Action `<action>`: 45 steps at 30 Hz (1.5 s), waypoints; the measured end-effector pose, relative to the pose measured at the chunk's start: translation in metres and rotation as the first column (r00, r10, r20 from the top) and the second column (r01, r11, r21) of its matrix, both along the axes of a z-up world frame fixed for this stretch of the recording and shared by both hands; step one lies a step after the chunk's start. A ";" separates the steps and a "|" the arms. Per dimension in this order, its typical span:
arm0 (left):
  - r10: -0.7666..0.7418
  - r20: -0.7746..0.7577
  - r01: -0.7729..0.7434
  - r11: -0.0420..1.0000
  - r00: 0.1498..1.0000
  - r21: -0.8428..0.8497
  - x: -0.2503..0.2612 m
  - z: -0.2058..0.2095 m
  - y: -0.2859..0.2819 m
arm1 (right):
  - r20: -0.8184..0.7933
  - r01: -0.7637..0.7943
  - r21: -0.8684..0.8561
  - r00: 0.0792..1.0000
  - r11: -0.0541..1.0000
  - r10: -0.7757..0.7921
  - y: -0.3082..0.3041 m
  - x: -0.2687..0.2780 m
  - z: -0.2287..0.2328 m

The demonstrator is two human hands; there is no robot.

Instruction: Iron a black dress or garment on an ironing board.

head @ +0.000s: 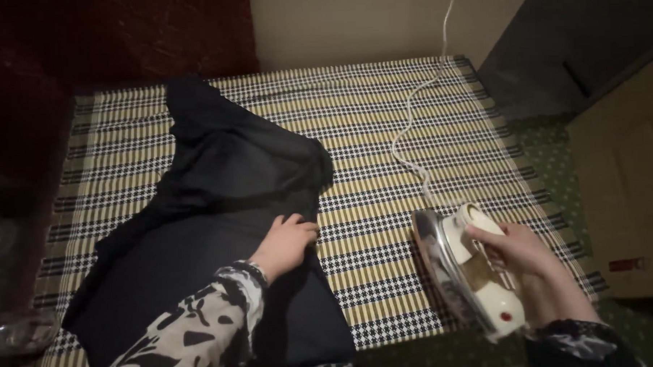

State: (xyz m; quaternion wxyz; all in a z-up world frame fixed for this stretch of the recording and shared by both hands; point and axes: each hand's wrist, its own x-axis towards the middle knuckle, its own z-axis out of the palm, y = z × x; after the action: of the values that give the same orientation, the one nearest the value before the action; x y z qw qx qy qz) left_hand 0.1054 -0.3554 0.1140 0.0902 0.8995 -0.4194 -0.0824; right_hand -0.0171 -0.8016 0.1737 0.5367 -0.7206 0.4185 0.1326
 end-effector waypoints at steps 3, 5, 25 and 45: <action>-0.022 -0.022 0.020 0.998 1.000 -0.067 0.000 0.001 0.004 | 0.160 0.091 0.142 0.981 0.986 -0.114 -0.013 0.002 -0.014; 0.009 -0.071 -0.011 1.000 0.997 -0.027 -0.002 0.014 0.003 | 0.250 0.143 0.145 0.952 0.979 -0.176 -0.013 0.020 -0.009; 0.001 -0.050 0.000 1.000 0.999 0.012 0.012 -0.005 -0.009 | 0.819 0.410 0.109 0.479 0.906 -0.315 -0.029 0.023 -0.100; 0.565 -0.251 -0.606 0.621 0.786 -0.497 0.014 -0.005 0.014 | 0.390 0.320 0.302 0.818 0.898 -0.422 0.155 -0.006 -0.105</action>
State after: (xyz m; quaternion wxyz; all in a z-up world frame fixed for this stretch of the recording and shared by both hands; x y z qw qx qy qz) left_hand 0.1198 -0.3415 0.1094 0.3824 0.9169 -0.1051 0.0446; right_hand -0.0230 -0.6464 0.0689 0.7107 -0.5706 0.3996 -0.0980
